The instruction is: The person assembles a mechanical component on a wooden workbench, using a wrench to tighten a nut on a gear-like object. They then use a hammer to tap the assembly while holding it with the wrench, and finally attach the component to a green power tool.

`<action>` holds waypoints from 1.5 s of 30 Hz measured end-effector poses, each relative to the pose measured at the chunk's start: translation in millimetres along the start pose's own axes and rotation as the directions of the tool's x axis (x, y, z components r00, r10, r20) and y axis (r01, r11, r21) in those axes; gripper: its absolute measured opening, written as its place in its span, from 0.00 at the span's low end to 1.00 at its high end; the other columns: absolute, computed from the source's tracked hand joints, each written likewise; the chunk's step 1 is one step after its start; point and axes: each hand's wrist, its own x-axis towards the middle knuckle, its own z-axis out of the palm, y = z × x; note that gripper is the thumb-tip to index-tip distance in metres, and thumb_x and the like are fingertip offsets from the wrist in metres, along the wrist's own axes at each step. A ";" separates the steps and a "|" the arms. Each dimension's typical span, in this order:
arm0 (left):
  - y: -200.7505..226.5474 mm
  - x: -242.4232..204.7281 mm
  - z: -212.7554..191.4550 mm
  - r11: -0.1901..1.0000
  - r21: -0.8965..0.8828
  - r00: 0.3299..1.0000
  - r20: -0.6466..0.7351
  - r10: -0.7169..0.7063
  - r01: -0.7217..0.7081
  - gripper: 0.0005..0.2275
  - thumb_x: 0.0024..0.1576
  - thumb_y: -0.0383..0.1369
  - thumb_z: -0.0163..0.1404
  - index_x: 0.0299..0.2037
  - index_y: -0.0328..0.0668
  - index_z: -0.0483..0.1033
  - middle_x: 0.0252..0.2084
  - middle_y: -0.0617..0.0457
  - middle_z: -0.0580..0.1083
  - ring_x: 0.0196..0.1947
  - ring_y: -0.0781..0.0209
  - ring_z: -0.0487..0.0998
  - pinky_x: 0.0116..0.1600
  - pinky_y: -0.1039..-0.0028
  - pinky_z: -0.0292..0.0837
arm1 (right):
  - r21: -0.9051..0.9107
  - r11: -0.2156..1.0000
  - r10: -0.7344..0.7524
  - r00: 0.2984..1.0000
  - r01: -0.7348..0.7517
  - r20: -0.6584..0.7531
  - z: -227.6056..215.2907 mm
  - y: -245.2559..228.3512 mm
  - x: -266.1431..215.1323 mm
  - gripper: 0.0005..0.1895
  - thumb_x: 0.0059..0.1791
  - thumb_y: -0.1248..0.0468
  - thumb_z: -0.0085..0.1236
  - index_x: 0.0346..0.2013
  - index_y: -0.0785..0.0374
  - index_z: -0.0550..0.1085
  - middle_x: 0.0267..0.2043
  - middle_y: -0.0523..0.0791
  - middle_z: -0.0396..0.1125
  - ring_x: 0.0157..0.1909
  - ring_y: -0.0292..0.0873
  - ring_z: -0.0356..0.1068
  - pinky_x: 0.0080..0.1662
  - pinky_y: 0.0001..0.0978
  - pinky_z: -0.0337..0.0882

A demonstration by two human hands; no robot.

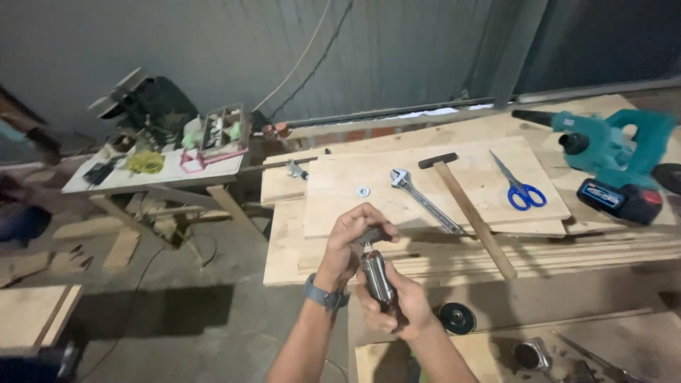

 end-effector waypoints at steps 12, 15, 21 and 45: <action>3.3 -29.9 68.8 0.994 0.096 0.989 0.140 0.043 -0.057 0.12 0.60 0.28 0.51 0.49 0.32 0.63 0.26 0.50 0.74 0.23 0.61 0.75 0.33 0.73 0.75 | 0.145 0.986 0.048 0.979 -0.078 0.199 16.2 17.4 -59.4 0.28 0.56 0.44 0.42 0.49 0.68 0.66 0.26 0.47 0.56 0.14 0.36 0.51 0.18 0.28 0.60; -1.4 -34.4 72.7 0.991 0.126 0.985 0.170 0.023 -0.045 0.12 0.61 0.27 0.50 0.50 0.32 0.62 0.25 0.49 0.73 0.23 0.61 0.73 0.34 0.73 0.74 | -0.024 0.999 -0.028 0.992 0.031 0.121 18.3 15.6 -65.6 0.28 0.55 0.44 0.42 0.46 0.72 0.65 0.24 0.49 0.55 0.12 0.35 0.47 0.16 0.28 0.52; 4.3 -29.1 102.1 0.879 0.433 0.973 0.196 0.123 -0.199 0.30 0.60 0.49 0.55 0.64 0.39 0.61 0.62 0.41 0.70 0.63 0.45 0.73 0.72 0.50 0.67 | -0.507 0.663 -0.460 0.834 0.551 0.305 -6.1 -11.7 -50.0 0.30 0.54 0.43 0.52 0.43 0.72 0.69 0.24 0.48 0.67 0.22 0.41 0.65 0.26 0.30 0.64; -14.1 -49.7 73.5 0.788 0.610 0.871 -0.343 0.352 -0.078 0.12 0.61 0.35 0.53 0.46 0.32 0.82 0.45 0.43 0.82 0.41 0.58 0.81 0.44 0.73 0.78 | 0.290 0.933 0.108 0.932 -0.215 0.346 -14.5 -24.0 -57.2 0.32 0.57 0.36 0.29 0.51 0.64 0.56 0.24 0.55 0.63 0.14 0.51 0.65 0.21 0.42 0.71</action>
